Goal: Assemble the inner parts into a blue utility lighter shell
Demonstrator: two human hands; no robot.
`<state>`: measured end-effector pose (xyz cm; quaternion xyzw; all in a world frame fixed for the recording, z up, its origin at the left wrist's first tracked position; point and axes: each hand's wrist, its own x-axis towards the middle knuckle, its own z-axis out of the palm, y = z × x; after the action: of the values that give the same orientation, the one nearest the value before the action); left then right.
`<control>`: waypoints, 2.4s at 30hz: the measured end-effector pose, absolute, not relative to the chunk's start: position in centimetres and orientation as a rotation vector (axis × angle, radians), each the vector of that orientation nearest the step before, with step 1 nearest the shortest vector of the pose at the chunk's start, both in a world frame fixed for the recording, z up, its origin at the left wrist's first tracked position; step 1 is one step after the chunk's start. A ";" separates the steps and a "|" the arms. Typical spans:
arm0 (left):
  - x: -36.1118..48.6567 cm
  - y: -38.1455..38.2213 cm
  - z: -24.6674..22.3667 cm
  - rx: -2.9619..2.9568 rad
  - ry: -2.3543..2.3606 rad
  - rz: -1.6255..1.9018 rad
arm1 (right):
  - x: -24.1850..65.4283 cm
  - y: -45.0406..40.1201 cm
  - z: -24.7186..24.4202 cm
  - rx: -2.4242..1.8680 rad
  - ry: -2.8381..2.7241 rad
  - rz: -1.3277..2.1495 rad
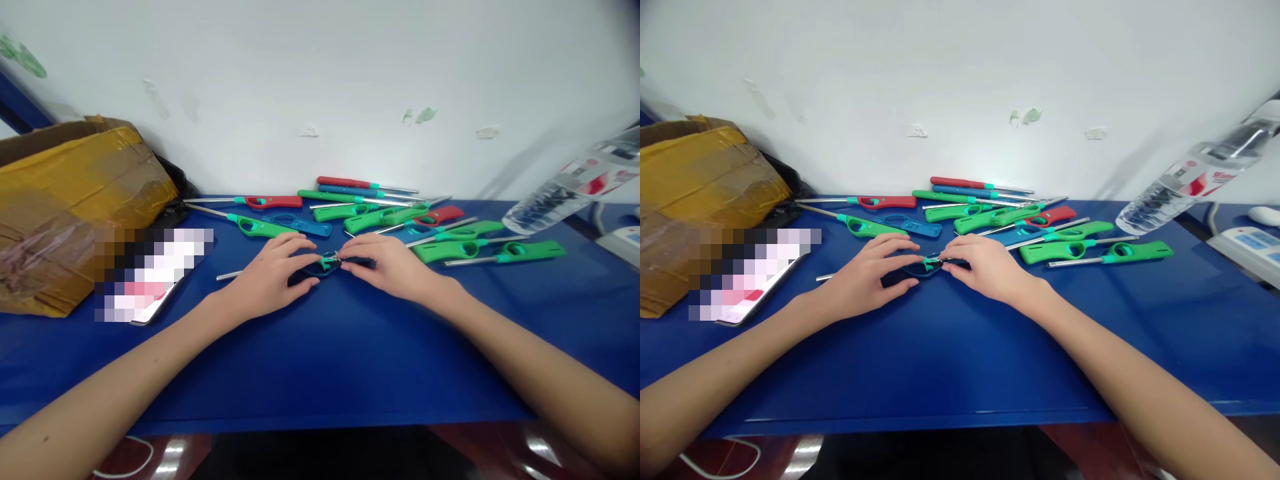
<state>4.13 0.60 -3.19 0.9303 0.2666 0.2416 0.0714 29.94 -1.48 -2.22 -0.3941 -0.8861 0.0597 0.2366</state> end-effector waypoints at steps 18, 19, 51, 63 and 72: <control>4.4 0.5 -3.5 2.761 0.863 0.646 | 29.4 -1.2 -2.9 -0.975 -2.330 0.202; 4.4 0.5 -3.5 2.752 0.863 0.639 | 29.4 -1.2 -2.8 -0.980 -2.312 0.245; 4.0 0.8 -4.2 2.845 0.715 0.691 | 30.1 -1.5 -3.0 -0.949 -2.343 0.205; 4.0 0.9 -4.9 2.822 0.661 0.844 | 29.8 -1.5 -3.4 -0.929 -2.358 0.201; 4.0 1.0 -4.7 2.836 0.647 0.827 | 29.9 -1.6 -3.4 -0.979 -2.342 0.268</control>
<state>4.03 0.96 -4.67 0.9362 0.2136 0.2731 0.0585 29.90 -1.56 -3.43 -0.3669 -0.8780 0.1003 0.2904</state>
